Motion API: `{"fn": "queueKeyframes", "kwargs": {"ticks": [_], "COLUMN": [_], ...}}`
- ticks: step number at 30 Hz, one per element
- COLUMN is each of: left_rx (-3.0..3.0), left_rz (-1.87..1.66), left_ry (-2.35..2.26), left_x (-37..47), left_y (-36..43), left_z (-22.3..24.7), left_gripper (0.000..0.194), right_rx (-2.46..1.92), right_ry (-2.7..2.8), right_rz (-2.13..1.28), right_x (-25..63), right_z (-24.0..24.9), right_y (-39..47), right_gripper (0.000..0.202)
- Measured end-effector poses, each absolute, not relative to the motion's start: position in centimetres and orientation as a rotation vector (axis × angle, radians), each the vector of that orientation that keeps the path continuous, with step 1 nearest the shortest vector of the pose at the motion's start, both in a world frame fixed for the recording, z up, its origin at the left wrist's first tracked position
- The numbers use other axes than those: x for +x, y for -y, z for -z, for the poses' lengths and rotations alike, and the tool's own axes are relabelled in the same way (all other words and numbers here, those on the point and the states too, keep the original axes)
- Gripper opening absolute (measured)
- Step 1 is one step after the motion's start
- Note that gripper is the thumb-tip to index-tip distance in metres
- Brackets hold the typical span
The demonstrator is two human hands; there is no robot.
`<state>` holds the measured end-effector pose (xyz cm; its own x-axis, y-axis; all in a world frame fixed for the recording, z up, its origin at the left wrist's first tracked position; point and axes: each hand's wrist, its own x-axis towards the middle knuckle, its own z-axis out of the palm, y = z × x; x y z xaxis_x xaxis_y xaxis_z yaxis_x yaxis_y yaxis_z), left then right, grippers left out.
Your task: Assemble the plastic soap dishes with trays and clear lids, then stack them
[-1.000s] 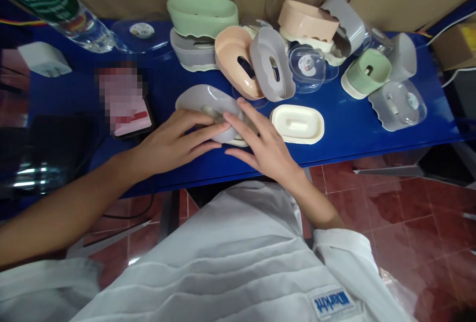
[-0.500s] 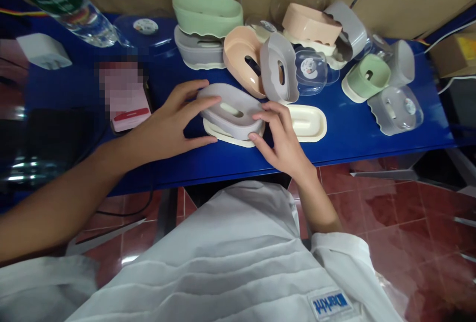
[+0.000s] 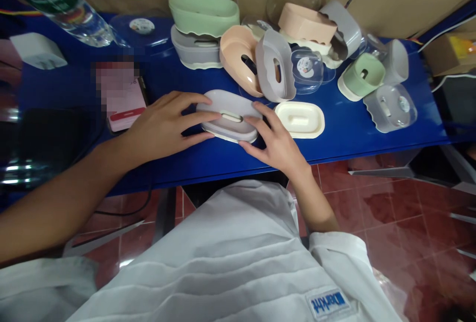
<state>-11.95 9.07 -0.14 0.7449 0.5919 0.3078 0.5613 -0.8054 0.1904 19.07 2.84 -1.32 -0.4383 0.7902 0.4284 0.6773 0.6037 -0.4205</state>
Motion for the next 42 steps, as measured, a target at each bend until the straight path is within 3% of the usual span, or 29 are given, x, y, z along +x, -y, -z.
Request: {"fn": "queueKeyframes", "kwargs": {"ticks": [11,18,23,25,27,29,33,36,39,42], "left_rx": [2.814,2.94,2.865,2.841,2.798,2.745,2.678,2.603,2.587,2.632], "left_rz": [-0.648,-0.73,-0.714,-0.77,-0.861,-0.949,-1.193,-1.249,-1.121,-1.043], "left_ry": [-0.763,-0.659,-0.611,-0.692,-0.82,-0.932,-0.826,-0.758,-0.904,-1.102], "left_x": [-11.8,-11.7,-11.7,-11.7,-11.7,-11.8,-12.0,-12.2,-12.3,-12.2], "left_y": [-9.3,-8.9,-8.5,-8.3,-8.2,-8.2,-8.4,-8.5,-8.6,-8.5], "left_z": [0.0,-0.7,-0.8,-0.9,-1.0,-1.0,-1.1,-1.4,-1.4,-1.1], "left_gripper": [0.027,0.018,0.02,0.033,0.052,0.059,0.044,0.03,0.035,0.048], "right_rx": [-1.105,-1.502,-1.468,-1.379,-1.251,-1.153,-1.061,-1.025,-1.098,-1.112], "right_ry": [2.419,1.97,1.892,1.701,1.53,1.471,1.413,1.262,1.292,1.547], "right_rz": [-0.186,0.199,0.063,0.048,-0.063,-0.338,-1.065,-1.272,-1.04,-0.485], "right_x": [18.7,20.8,22.1,21.8,21.3,20.8,19.4,18.1,17.2,17.3], "right_z": [1.0,-0.5,-0.1,-0.2,-0.6,-1.1,-2.0,-1.8,-1.0,-0.3], "right_y": [-2.7,-5.0,-7.4,-7.0,-5.8,-4.5,-2.5,-2.2,-2.4,-2.6], "right_gripper": [0.04,0.061,0.033,0.031,0.033,0.035,0.036,0.034,0.042,0.056]}}
